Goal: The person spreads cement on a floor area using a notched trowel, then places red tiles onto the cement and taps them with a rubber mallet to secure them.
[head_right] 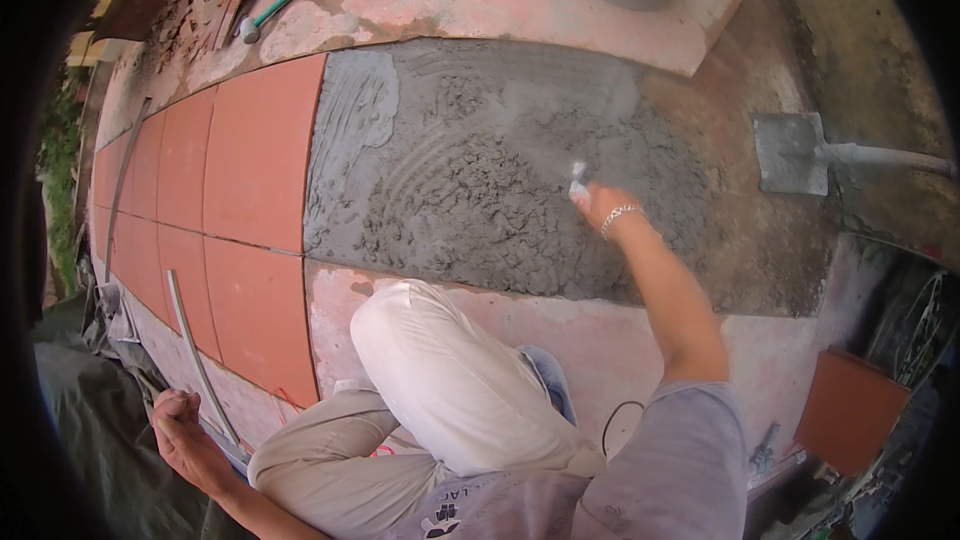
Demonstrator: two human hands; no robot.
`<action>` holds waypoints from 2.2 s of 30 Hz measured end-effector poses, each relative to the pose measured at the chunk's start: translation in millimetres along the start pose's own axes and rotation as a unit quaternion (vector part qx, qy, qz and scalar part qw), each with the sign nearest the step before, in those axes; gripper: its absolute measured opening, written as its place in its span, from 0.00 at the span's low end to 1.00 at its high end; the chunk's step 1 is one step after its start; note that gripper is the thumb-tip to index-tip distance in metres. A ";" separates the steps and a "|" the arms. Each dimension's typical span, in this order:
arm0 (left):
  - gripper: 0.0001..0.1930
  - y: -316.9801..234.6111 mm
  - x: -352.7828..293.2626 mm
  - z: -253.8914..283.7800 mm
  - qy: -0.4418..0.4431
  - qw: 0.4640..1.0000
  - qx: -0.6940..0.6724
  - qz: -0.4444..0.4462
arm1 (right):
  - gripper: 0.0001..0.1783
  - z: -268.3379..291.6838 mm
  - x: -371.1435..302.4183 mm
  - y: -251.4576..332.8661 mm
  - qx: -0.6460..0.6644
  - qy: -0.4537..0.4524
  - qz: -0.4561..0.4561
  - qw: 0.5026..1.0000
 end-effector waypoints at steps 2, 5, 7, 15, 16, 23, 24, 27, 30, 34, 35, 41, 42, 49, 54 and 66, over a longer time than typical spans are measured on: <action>0.21 -1.6 0.8 -0.1 0.005 1.000 -0.001 -0.007 | 0.30 13.1 16.0 -0.3 0.058 -0.072 0.006 0.996; 0.18 -4.2 1.5 -2.4 0.042 0.999 -0.019 -0.017 | 0.30 -5.9 27.5 -2.5 0.398 -0.062 -0.069 0.913; 0.18 -5.0 1.4 -1.4 0.033 0.999 -0.009 -0.008 | 0.31 -39.5 25.1 10.9 0.544 0.017 -0.111 0.832; 0.21 -12.9 3.7 -6.6 0.026 0.999 -0.007 -0.024 | 0.37 -94.0 -25.1 63.1 0.162 -0.003 0.045 0.986; 0.21 -12.8 4.7 -7.0 0.028 0.999 -0.003 -0.025 | 0.36 -83.9 -32.1 54.7 0.144 0.037 0.059 0.987; 0.19 -8.8 6.7 -9.3 0.038 0.999 -0.005 -0.011 | 0.25 1.7 -98.9 -14.6 0.093 -0.138 -0.067 0.984; 0.18 -9.2 7.2 -10.7 0.038 0.999 0.002 -0.011 | 0.24 10.9 -103.8 -18.3 0.112 -0.232 -0.045 0.965; 0.16 -9.6 10.4 -16.7 0.025 0.999 0.030 0.003 | 0.24 19.2 -115.9 -50.1 0.177 -0.380 -0.070 0.905; 0.17 -13.7 14.5 -18.6 -0.001 0.984 0.175 -0.011 | 0.25 10.6 -109.5 -91.2 0.283 -0.387 -0.158 0.863; 0.21 -6.4 20.6 -21.6 0.038 0.977 0.205 0.039 | 0.30 -23.7 -114.5 -146.3 0.330 -0.544 -0.241 0.734; 0.21 -4.7 22.2 -22.5 0.046 0.976 0.205 0.053 | 0.30 -44.7 -103.7 -163.7 0.350 -0.474 -0.304 0.749; 0.15 -11.8 36.1 -47.2 0.087 0.994 0.072 -0.008 | 0.29 -151.3 -82.0 -244.6 0.359 -0.355 -0.424 0.752; 0.15 -14.2 37.8 -50.7 0.090 0.993 0.070 -0.016 | 0.30 -160.7 -82.9 -251.9 0.355 -0.379 -0.446 0.729; 0.06 -29.9 40.5 -55.3 0.116 0.987 0.102 -0.050 | 0.32 -148.7 -76.6 -279.5 0.321 -0.293 -0.439 0.786; 0.08 -34.8 28.7 -46.0 0.082 0.987 0.079 -0.113 | 0.31 -65.7 -57.5 -201.3 0.160 -0.332 -0.235 0.899; 0.14 -67.8 -43.6 53.5 -0.149 0.963 0.188 -0.123 | 0.32 53.2 -0.8 85.2 -0.034 -0.211 0.158 0.964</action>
Point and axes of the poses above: each hand's wrist, its own x-axis towards the middle knuckle, its own z-axis out of the back of the hand, y = z × x, the point moved 5 cm from there along x, towards the middle knuckle, and after that the axes turned 5 degrees about y, right-handed, at the moved point
